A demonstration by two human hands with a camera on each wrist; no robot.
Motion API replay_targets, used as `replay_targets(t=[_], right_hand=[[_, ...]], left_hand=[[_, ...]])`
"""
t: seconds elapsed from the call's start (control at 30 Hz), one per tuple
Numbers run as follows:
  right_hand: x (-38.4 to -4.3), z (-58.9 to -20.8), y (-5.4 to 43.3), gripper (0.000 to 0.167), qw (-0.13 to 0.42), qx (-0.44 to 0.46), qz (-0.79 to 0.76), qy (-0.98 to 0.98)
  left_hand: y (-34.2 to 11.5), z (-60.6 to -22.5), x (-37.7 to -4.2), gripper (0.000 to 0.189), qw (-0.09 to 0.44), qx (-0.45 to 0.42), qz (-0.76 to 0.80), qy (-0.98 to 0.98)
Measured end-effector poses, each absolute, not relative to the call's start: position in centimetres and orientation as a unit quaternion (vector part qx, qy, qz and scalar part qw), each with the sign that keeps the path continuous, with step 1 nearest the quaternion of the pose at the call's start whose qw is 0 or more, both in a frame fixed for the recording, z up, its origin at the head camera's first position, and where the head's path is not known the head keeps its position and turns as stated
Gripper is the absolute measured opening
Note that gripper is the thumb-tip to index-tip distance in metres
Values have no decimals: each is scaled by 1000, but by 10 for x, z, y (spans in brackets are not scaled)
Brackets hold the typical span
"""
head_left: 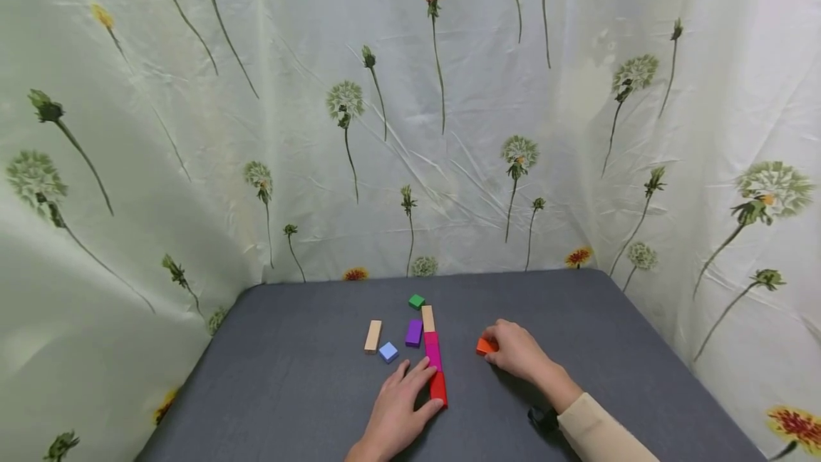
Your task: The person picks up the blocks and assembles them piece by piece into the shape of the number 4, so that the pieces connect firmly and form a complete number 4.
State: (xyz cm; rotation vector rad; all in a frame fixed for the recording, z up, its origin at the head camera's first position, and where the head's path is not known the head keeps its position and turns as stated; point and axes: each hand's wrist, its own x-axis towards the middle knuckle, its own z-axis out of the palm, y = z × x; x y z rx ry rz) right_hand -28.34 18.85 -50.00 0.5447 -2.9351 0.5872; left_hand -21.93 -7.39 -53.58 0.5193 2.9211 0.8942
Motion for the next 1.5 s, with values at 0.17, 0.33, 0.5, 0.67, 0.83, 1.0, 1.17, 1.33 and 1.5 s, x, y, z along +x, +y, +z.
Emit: replay_targets(t=[0.17, 0.33, 0.5, 0.67, 0.83, 1.0, 1.17, 1.33, 1.5], right_hand=[[-284, -498, 189, 21, 44, 179, 192, -964], [-287, -495, 185, 21, 38, 183, 190, -964], [-291, -490, 177, 23, 30, 188, 190, -963], [-298, -483, 167, 24, 29, 190, 186, -964], [-304, -478, 161, 25, 34, 190, 176, -965], [-308, -475, 154, 26, 37, 196, 172, -965], [-313, -472, 145, 27, 35, 199, 170, -965], [-316, -474, 138, 26, 29, 195, 169, -966], [-320, -476, 131, 25, 24, 194, 171, -966]], left_hand=[[-72, -536, -219, 57, 14, 174, 285, 943], [-73, -535, -219, 58, 8, 180, 282, 942], [-77, -536, -219, 56, -2, 184, 275, 944], [-78, -534, -220, 57, 0, 184, 278, 943], [-77, -534, -220, 58, 3, 184, 277, 943], [-77, -535, -221, 57, 3, 185, 274, 944], [-78, -535, -222, 57, -7, 191, 266, 945], [-77, -535, -221, 57, -8, 194, 265, 944], [-78, -534, -221, 58, -2, 187, 266, 946]])
